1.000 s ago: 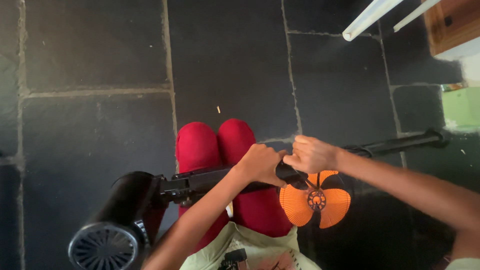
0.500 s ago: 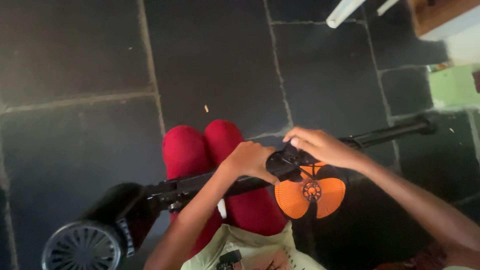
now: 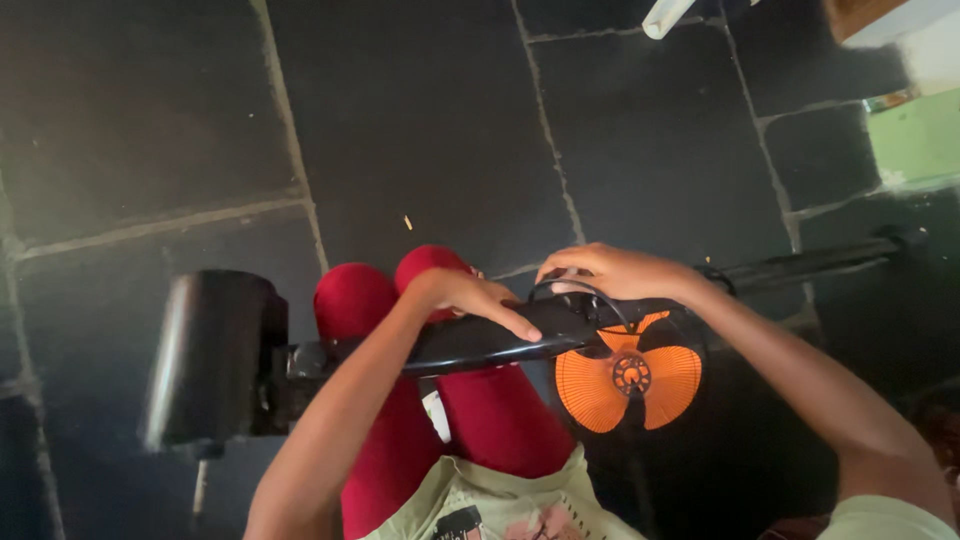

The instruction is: The person sits on the floor and disassembles a black pedestal fan. They remove the motor housing, detach the fan blades, and separate the pole sections. The person then reassembles the fan by reattaching the motor housing, blades, and pole sections.

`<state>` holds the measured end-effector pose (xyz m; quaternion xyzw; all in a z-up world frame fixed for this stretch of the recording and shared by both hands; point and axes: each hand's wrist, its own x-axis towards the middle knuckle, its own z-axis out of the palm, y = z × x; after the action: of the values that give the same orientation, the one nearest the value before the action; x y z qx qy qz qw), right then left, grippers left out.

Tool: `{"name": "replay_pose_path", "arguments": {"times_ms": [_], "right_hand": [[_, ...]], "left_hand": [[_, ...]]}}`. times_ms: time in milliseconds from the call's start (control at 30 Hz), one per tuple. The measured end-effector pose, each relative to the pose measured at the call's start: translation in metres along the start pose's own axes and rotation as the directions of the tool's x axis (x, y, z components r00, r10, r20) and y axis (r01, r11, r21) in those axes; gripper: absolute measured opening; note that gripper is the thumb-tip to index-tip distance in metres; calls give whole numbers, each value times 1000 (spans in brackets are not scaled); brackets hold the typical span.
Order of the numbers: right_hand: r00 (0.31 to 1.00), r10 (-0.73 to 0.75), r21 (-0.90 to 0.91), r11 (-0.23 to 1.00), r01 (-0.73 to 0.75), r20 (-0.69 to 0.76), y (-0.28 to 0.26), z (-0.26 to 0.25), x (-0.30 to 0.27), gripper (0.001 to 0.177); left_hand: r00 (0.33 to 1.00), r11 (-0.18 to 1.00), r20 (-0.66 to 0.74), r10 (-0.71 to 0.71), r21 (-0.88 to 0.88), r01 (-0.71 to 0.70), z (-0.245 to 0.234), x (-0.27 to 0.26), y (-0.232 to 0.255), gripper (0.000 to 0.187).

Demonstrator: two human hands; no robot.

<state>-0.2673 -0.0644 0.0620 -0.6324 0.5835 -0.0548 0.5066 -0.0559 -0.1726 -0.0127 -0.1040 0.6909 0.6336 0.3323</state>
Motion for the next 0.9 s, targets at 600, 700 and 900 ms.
{"name": "replay_pose_path", "arguments": {"times_ms": [600,700,900], "right_hand": [[999,-22,-132,991,27,36,-17,7,-22,30],[1000,-23,-293,956,24,8,-26,6,-22,24],[991,7,-464,884,57,134,-40,7,-27,20]], "left_hand": [[990,986,-51,132,111,-126,23,-13,15,88],[981,980,-75,177,108,-169,24,-20,17,87],[955,957,-161,251,190,-219,39,-28,18,84]]}}
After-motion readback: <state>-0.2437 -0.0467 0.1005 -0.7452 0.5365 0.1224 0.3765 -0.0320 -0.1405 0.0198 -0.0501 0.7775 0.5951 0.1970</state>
